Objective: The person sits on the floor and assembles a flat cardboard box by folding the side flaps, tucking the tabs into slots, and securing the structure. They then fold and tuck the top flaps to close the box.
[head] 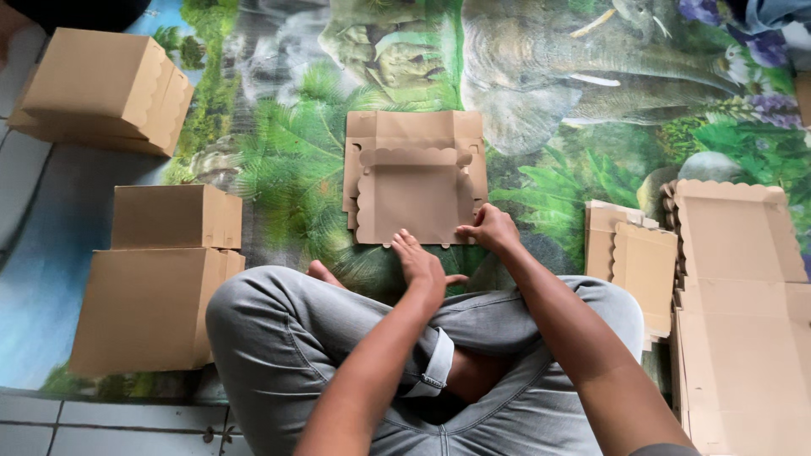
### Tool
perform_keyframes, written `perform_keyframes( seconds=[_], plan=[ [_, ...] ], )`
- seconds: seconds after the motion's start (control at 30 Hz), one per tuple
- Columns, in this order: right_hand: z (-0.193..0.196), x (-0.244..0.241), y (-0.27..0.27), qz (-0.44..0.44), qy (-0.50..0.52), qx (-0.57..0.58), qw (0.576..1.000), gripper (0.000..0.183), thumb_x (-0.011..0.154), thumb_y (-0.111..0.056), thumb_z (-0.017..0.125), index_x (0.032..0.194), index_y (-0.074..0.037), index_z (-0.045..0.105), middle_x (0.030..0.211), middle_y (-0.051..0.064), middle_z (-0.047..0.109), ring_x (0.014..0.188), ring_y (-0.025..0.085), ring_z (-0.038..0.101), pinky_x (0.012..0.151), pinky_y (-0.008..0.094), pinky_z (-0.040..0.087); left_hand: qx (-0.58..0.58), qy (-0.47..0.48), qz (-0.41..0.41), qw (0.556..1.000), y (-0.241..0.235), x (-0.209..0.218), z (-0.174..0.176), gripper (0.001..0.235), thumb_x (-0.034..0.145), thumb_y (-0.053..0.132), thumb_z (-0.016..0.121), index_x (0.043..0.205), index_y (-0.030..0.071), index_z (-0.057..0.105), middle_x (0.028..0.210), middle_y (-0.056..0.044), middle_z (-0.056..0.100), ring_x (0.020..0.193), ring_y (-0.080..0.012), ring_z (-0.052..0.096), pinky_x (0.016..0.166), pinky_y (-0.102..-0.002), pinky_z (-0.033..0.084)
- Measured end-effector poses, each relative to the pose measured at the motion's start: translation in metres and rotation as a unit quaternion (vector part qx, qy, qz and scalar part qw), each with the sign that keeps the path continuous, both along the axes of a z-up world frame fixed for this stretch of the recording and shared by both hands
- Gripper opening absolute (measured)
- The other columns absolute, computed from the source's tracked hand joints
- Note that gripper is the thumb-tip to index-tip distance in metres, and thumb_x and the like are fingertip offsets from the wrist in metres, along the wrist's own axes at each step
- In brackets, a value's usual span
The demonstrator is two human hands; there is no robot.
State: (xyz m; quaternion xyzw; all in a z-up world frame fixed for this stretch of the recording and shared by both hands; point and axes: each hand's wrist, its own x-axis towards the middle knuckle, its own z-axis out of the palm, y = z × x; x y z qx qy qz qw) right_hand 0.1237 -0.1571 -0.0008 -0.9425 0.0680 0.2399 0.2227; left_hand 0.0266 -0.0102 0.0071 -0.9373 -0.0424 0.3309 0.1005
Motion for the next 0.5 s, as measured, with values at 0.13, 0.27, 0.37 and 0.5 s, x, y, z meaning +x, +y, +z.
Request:
perform_keyframes(
  seconds=[0.13, 0.27, 0.37, 0.5],
  plan=[
    [-0.006, 0.003, 0.001, -0.011, 0.003, 0.000, 1.000, 0.048, 0.073, -0.058, 0.088, 0.100, -0.023, 0.070, 0.109, 0.019, 0.074, 0.117, 0.038, 0.069, 0.095, 0.047, 0.055, -0.001, -0.064, 0.039, 0.997, -0.035, -0.019, 0.042, 0.089, 0.105, 0.059, 0.038, 0.160, -0.009, 0.021, 0.171, -0.029, 0.014, 0.157, -0.0493, 0.013, 0.126, -0.067, 0.005],
    [-0.004, 0.002, 0.000, -0.018, 0.002, 0.001, 1.000, 0.048, 0.071, -0.057, 0.089, 0.099, -0.023, 0.070, 0.108, 0.019, 0.075, 0.117, 0.038, 0.069, 0.095, 0.047, 0.055, -0.050, -0.091, 0.037, 0.994, -0.054, -0.020, 0.044, 0.057, 0.108, 0.017, 0.025, 0.159, -0.008, 0.026, 0.171, -0.024, 0.021, 0.158, -0.0429, 0.020, 0.126, -0.062, 0.012],
    [-0.006, 0.003, 0.000, -0.016, 0.002, 0.005, 1.000, 0.047, 0.072, -0.056, 0.088, 0.099, -0.023, 0.070, 0.109, 0.019, 0.074, 0.118, 0.039, 0.069, 0.096, 0.047, 0.055, -0.096, -0.089, 0.016, 0.991, -0.068, -0.015, 0.018, 0.057, 0.105, 0.011, 0.027, 0.159, -0.008, 0.027, 0.171, -0.023, 0.021, 0.158, -0.0417, 0.020, 0.126, -0.061, 0.014],
    [-0.002, 0.002, 0.002, -0.013, -0.002, 0.006, 1.000, 0.045, 0.074, -0.055, 0.087, 0.099, -0.021, 0.070, 0.110, 0.021, 0.074, 0.119, 0.039, 0.068, 0.097, 0.047, 0.055, -0.133, -0.065, -0.010, 0.989, -0.056, -0.025, 0.074, 0.062, 0.102, 0.010, 0.030, 0.160, -0.009, 0.019, 0.171, -0.026, 0.017, 0.158, -0.0450, 0.016, 0.122, -0.068, 0.012]
  ],
)
